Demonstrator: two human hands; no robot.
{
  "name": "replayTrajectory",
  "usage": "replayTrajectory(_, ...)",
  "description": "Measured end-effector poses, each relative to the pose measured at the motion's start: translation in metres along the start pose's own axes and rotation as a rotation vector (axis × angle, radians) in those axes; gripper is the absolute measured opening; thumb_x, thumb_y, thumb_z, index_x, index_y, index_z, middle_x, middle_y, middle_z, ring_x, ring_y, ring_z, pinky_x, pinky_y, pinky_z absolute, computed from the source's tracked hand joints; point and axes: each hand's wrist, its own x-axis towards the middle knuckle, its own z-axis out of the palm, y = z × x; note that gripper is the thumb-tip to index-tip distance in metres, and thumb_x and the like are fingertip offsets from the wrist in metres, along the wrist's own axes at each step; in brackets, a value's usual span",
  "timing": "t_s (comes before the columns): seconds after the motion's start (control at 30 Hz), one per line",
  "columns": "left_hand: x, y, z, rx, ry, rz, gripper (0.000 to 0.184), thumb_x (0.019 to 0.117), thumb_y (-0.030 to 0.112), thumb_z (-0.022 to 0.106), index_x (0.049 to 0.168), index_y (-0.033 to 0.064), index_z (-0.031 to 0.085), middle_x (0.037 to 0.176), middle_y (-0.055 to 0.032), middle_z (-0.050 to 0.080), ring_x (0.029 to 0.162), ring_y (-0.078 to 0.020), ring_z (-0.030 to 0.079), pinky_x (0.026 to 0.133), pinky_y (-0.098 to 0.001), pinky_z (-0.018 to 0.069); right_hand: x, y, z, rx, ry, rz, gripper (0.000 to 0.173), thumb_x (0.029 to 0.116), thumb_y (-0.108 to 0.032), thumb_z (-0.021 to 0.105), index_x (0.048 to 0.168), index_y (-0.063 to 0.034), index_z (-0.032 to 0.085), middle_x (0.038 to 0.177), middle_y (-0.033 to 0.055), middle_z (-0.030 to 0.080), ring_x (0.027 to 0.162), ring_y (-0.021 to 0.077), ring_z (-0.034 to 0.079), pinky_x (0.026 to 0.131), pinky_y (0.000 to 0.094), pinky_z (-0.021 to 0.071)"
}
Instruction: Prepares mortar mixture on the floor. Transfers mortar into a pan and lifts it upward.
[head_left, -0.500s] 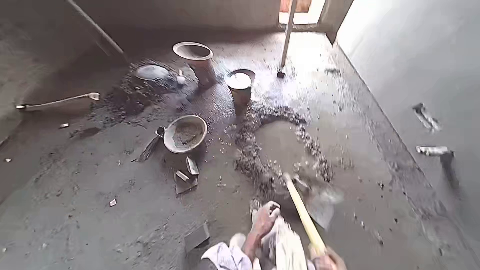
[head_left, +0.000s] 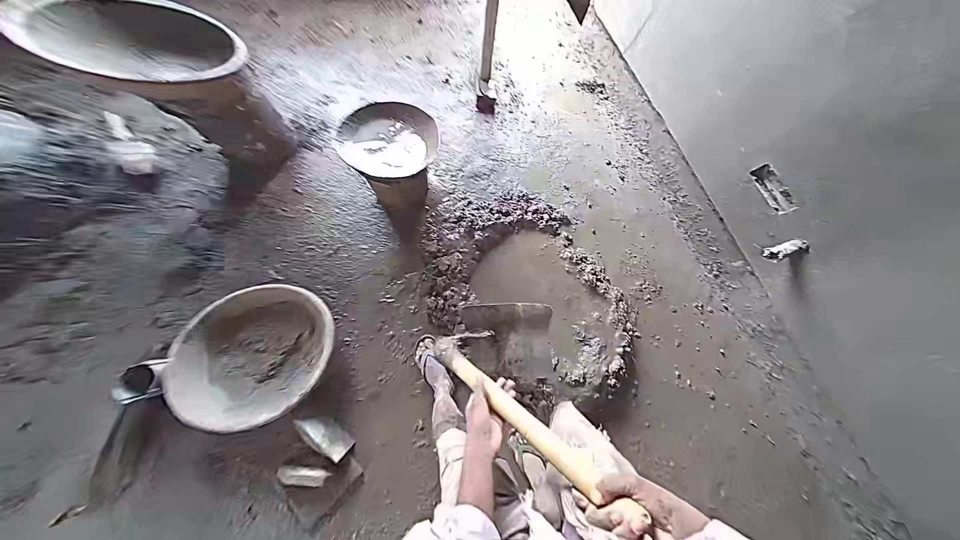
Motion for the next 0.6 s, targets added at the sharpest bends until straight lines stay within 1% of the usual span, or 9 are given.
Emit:
replayTrajectory(0.07,0.072,0.03,-0.008,-0.171,0.011,-0.018,0.04,0.1126,0.036,0.033,0.103,0.0028,0.054,0.075,-0.0083,0.066,0.063,-0.0178,0.067,0.059,-0.0329,0.0598,0.011,-0.025,0.03,-0.103,0.156,0.041,0.011,0.0956,-0.012,0.052,0.092,-0.0121,0.062,0.064,-0.0053,0.053,0.045,-0.0021,0.045,0.041,0.0108,0.0399)
replayTrajectory(0.13,0.128,0.056,-0.013,-0.272,0.036,-0.045,0.035,0.1121,0.033,0.036,0.092,0.009,0.052,0.065,-0.0014,0.06,0.052,-0.0118,0.061,0.05,-0.0267,0.0563,0.022,-0.048,0.047,-0.211,0.244,0.068,0.008,0.0925,-0.013,0.057,0.086,-0.0142,0.061,0.061,-0.0065,0.051,0.044,-0.0019,0.044,0.041,0.012,0.0391)
replayTrajectory(0.27,0.186,0.075,0.017,-0.421,0.076,-0.05,0.022,0.1097,0.022,0.043,0.091,0.0143,0.051,0.061,0.0049,0.053,0.047,-0.0052,0.055,0.046,-0.0198,0.0523,0.035,-0.116,0.02,-0.404,0.239,0.118,0.007,0.0913,-0.021,0.064,0.091,-0.0164,0.058,0.06,-0.0059,0.05,0.045,0.0021,0.049,0.043,0.0173,0.0455)
replayTrajectory(0.33,0.213,0.069,0.041,-0.399,0.106,-0.036,0.021,0.1085,0.019,0.045,0.089,0.0148,0.051,0.058,0.0058,0.05,0.043,-0.0047,0.052,0.044,-0.0197,0.0504,0.043,-0.158,0.001,-0.805,0.358,0.089,0.013,0.0913,-0.024,0.065,0.098,-0.0149,0.057,0.064,-0.0016,0.054,0.049,0.0068,0.054,0.047,0.0228,0.0497)
replayTrajectory(0.37,0.228,0.065,0.055,-0.372,0.108,-0.02,0.019,0.108,0.016,0.046,0.09,0.0145,0.051,0.058,0.0057,0.049,0.043,-0.0052,0.051,0.044,-0.0205,0.0502,0.049,-0.182,-0.007,-1.119,0.504,0.096,0.022,0.0905,-0.023,0.067,0.107,-0.0108,0.059,0.071,0.0051,0.059,0.056,0.0142,0.059,0.053,0.0315,0.0525)
replayTrajectory(0.4,0.243,0.063,0.069,-0.347,0.102,0.004,0.018,0.1071,0.014,0.047,0.09,0.0135,0.051,0.057,0.0053,0.049,0.043,-0.0061,0.05,0.044,-0.0217,0.0505,0.061,-0.204,-0.012,-1.387,0.658,0.155,0.033,0.0918,-0.021,0.07,0.119,-0.0044,0.06,0.087,0.0164,0.064,0.075,0.0286,0.064,0.068,0.0476,0.0536)
replayTrajectory(0.43,0.254,0.06,0.084,-0.313,0.099,0.031,0.016,0.1063,0.011,0.048,0.091,0.0122,0.052,0.056,0.0048,0.049,0.043,-0.0069,0.051,0.044,-0.0227,0.051,0.076,-0.218,-0.023,-1.568,0.823,0.226,0.04,0.0913,-0.023,0.07,0.125,-0.0043,0.059,0.098,0.0221,0.067,0.09,0.0382,0.067,0.077,0.0583,0.0537)
replayTrajectory(0.5,0.287,0.05,0.126,-0.255,0.093,0.109,0.014,0.105,0.008,0.05,0.091,0.0092,0.051,0.056,0.0029,0.049,0.042,-0.0088,0.051,0.043,-0.0246,0.0521,0.105,-0.257,-0.058,-1.723,1.068,0.324,0.047,0.0929,-0.029,0.07,0.133,-0.0095,0.055,0.111,0.0228,0.069,0.106,0.0428,0.068,0.087,0.0633,0.053)
replayTrajectory(0.6,0.343,0.028,0.183,-0.14,0.078,0.248,0.006,0.1022,0.004,0.054,0.097,0.0065,0.051,0.059,-0.0002,0.051,0.043,-0.0111,0.052,0.044,-0.0272,0.0533,0.144,-0.317,-0.147,-1.72,1.114,0.215,0.047,0.0938,-0.03,0.069,0.134,-0.0104,0.055,0.114,0.0215,0.069,0.111,0.0409,0.067,0.092,0.0602,0.0526)
